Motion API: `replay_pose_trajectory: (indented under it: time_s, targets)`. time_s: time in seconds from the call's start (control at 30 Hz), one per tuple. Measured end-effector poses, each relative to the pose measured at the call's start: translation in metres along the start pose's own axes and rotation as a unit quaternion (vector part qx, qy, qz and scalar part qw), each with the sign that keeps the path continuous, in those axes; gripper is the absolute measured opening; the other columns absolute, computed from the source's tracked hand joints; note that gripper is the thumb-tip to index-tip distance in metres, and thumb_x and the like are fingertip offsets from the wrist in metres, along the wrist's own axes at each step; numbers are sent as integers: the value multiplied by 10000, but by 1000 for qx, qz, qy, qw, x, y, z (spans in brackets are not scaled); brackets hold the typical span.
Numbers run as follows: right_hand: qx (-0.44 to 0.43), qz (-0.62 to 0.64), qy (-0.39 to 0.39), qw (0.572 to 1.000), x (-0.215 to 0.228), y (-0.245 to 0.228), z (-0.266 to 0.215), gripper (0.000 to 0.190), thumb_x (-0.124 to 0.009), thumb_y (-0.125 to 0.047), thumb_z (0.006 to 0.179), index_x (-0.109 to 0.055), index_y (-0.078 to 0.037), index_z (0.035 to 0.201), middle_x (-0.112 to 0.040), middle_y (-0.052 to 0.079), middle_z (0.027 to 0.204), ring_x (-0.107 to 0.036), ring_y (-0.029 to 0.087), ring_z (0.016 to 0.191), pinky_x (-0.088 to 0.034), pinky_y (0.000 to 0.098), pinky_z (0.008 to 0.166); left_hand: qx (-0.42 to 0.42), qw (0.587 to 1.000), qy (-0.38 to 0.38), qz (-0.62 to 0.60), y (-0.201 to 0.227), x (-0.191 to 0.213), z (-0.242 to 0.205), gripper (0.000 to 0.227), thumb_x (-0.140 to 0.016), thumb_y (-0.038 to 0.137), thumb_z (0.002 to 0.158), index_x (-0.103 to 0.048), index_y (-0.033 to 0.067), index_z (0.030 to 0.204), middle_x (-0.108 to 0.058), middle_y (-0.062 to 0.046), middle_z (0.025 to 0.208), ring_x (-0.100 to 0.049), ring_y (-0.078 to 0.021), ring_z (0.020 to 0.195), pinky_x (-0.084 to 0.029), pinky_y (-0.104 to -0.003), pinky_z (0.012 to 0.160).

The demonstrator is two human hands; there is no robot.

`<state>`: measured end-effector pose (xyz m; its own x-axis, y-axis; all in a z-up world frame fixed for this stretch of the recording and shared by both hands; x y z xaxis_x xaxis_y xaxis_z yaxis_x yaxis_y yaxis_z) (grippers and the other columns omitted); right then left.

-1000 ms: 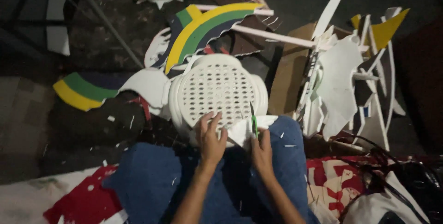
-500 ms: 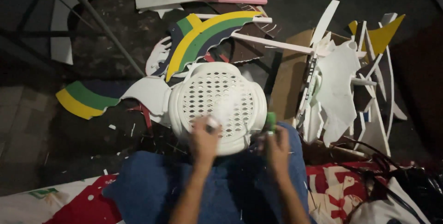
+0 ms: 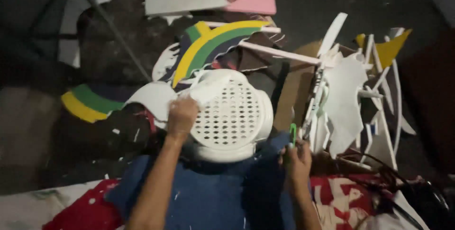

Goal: Cutting out leaf-like shapes from white foam sheets using a utility knife on a plastic stool.

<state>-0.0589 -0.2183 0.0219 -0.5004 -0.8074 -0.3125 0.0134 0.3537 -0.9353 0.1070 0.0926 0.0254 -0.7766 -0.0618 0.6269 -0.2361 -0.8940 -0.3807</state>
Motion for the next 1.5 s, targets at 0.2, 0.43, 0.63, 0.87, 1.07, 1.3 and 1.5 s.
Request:
replay_pose_trajectory:
  time_s: [0.2, 0.43, 0.63, 0.87, 1.07, 1.3, 1.5]
  targets:
    - [14, -266, 117, 957, -18, 11, 7, 423, -560, -185, 916, -460, -110, 1320, -583, 226, 1181, -592, 358, 1037, -437, 521, 879, 76, 989, 39, -125, 21, -59, -45, 127, -638, 163, 807, -567, 158, 702, -499, -20, 678, -509, -213, 671, -396, -425, 730]
    - [10, -544, -112, 831, -7, 96, 85, 256, -510, -47, 879, -542, 41, 1117, -642, 353, 986, -637, 503, 937, -499, 587, 814, 594, 616, -6, -517, 23, 74, 3, 348, -684, 72, 799, -572, -42, 1108, -605, -280, 1043, -587, -401, 1011, -444, -453, 873]
    - [160, -527, 67, 832, -53, 14, 49, 171, -473, -63, 883, -478, -16, 1046, -552, 259, 924, -569, 478, 942, -430, 490, 849, 646, 504, -137, -556, 54, 54, -44, 355, -710, 227, 814, -632, 66, 1120, -684, -181, 933, -675, -275, 885, -512, -346, 763]
    - [26, -514, -110, 850, -73, 0, -13, 413, -556, -117, 838, -543, -205, 1241, -710, 200, 960, -636, 423, 997, -423, 515, 1015, 571, 465, -216, -641, 90, 48, -47, 381, -643, 147, 870, -582, 4, 1218, -675, -241, 865, -716, -261, 741, -592, -270, 634]
    - [44, -532, -156, 831, -77, 8, -32, 488, -578, -79, 831, -550, -216, 1298, -733, 177, 906, -653, 366, 1003, -363, 444, 1099, 466, 707, -239, -475, 78, 86, -31, 429, -647, 167, 810, -623, 85, 1230, -574, -131, 1043, -652, -315, 897, -556, -368, 756]
    - [34, -513, -165, 842, -79, 8, -48, 521, -542, -21, 828, -520, -199, 1317, -664, 95, 815, -593, 192, 599, -481, 334, 593, 345, 811, -141, -451, 88, 88, -36, 350, -681, 71, 707, -714, 147, 1047, -604, -6, 993, -537, -215, 884, -464, -319, 802]
    - [20, -507, -192, 840, -68, 21, -58, 645, -528, 7, 774, -447, -231, 1368, -698, 80, 1015, -680, 223, 762, -503, 344, 705, 350, 812, -90, -457, 96, 84, -38, 313, -694, 17, 691, -725, 97, 992, -639, -10, 929, -548, -198, 826, -458, -307, 785]
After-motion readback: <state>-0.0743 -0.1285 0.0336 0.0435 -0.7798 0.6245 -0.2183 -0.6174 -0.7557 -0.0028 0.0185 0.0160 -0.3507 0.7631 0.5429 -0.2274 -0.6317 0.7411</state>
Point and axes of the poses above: each hand's wrist, its own z-axis towards the middle knuckle, its own x-axis out of the back of the hand, y = z × x, the point moved 1 cm from there along z, towards the middle knuckle
